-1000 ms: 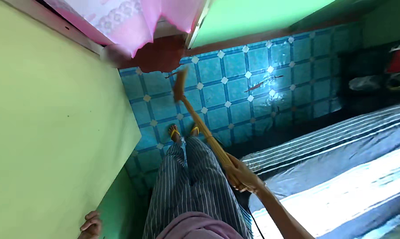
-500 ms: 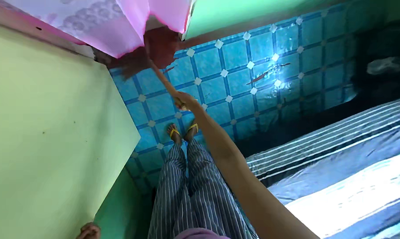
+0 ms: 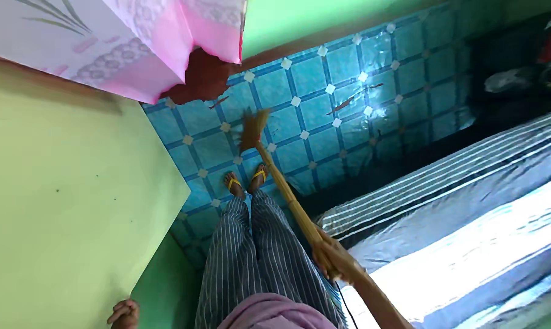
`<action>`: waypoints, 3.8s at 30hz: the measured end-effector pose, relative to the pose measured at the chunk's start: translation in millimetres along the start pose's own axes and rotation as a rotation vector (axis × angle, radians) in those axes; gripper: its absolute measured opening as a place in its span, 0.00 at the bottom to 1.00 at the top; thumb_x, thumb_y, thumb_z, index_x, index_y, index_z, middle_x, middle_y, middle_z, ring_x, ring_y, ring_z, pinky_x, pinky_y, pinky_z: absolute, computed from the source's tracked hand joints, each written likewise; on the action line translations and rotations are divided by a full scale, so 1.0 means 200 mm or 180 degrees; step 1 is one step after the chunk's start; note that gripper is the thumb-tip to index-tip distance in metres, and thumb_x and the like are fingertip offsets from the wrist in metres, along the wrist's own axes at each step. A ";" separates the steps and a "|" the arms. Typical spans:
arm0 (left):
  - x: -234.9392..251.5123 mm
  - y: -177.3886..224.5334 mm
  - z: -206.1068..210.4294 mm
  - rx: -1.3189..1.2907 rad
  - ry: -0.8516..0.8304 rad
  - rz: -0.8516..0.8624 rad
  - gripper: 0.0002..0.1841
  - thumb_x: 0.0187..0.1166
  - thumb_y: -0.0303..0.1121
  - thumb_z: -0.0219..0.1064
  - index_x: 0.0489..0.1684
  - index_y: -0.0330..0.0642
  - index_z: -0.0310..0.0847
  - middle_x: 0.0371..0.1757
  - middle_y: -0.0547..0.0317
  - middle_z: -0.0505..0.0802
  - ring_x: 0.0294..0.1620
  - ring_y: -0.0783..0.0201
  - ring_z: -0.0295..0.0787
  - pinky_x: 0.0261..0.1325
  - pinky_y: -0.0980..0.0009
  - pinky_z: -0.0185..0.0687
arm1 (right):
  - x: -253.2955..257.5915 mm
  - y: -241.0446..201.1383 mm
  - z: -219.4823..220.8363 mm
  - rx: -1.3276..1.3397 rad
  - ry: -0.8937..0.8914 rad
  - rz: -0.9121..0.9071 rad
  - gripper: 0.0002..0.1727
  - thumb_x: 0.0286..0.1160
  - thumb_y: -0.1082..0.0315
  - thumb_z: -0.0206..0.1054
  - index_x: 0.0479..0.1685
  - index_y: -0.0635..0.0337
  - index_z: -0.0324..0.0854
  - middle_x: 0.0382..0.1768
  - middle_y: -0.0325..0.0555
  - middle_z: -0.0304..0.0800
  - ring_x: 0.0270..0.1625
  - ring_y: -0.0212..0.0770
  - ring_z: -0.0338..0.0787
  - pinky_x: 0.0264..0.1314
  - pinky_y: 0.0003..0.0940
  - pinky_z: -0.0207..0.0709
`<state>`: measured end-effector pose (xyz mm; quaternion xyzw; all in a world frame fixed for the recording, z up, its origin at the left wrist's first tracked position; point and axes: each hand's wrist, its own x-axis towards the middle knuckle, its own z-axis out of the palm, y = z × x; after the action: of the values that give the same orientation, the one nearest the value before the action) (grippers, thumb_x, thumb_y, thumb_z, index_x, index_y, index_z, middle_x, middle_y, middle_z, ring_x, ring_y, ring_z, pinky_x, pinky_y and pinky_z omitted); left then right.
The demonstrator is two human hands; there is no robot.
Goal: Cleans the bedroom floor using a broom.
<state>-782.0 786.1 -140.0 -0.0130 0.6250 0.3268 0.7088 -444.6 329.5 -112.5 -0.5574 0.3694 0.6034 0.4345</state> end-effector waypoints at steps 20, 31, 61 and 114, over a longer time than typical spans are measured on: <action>0.05 -0.32 0.07 0.1080 0.0325 0.0484 0.38 0.88 0.63 0.16 0.62 0.45 0.68 0.49 0.64 0.92 0.48 0.69 0.93 0.48 0.74 0.89 | 0.69 -0.80 -0.81 -0.2449 0.0880 0.0130 0.28 0.86 0.55 0.66 0.84 0.47 0.70 0.48 0.59 0.86 0.33 0.46 0.82 0.38 0.44 0.79; 0.05 -1.16 0.33 0.3722 -0.0106 -0.0889 0.31 0.95 0.54 0.27 0.81 0.41 0.59 0.58 0.54 0.90 0.53 0.62 0.92 0.57 0.62 0.88 | -0.25 -0.68 -1.23 -0.2523 0.1312 0.0028 0.35 0.84 0.56 0.68 0.90 0.30 0.61 0.41 0.56 0.88 0.26 0.44 0.83 0.29 0.43 0.80; 0.43 -1.19 0.89 0.7046 -0.1190 -0.0294 0.24 0.95 0.35 0.49 0.82 0.29 0.67 0.74 0.32 0.83 0.74 0.42 0.81 0.77 0.48 0.74 | 0.66 -0.18 -0.02 0.0905 0.0741 -0.0221 0.34 0.90 0.60 0.57 0.93 0.51 0.50 0.38 0.51 0.82 0.23 0.39 0.80 0.27 0.37 0.80; 0.54 -1.18 1.06 0.6736 -0.0681 -0.0524 0.23 0.96 0.37 0.45 0.85 0.35 0.65 0.72 0.37 0.85 0.67 0.46 0.87 0.65 0.48 0.82 | 0.59 -0.34 -0.65 -0.0315 0.1405 -0.0149 0.32 0.93 0.54 0.53 0.93 0.53 0.52 0.45 0.58 0.85 0.33 0.45 0.85 0.40 0.45 0.82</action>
<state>-482.6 739.3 -283.4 0.5959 0.5225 -0.4317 0.4307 -335.0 245.8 -240.2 -0.7050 0.4125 0.4739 0.3291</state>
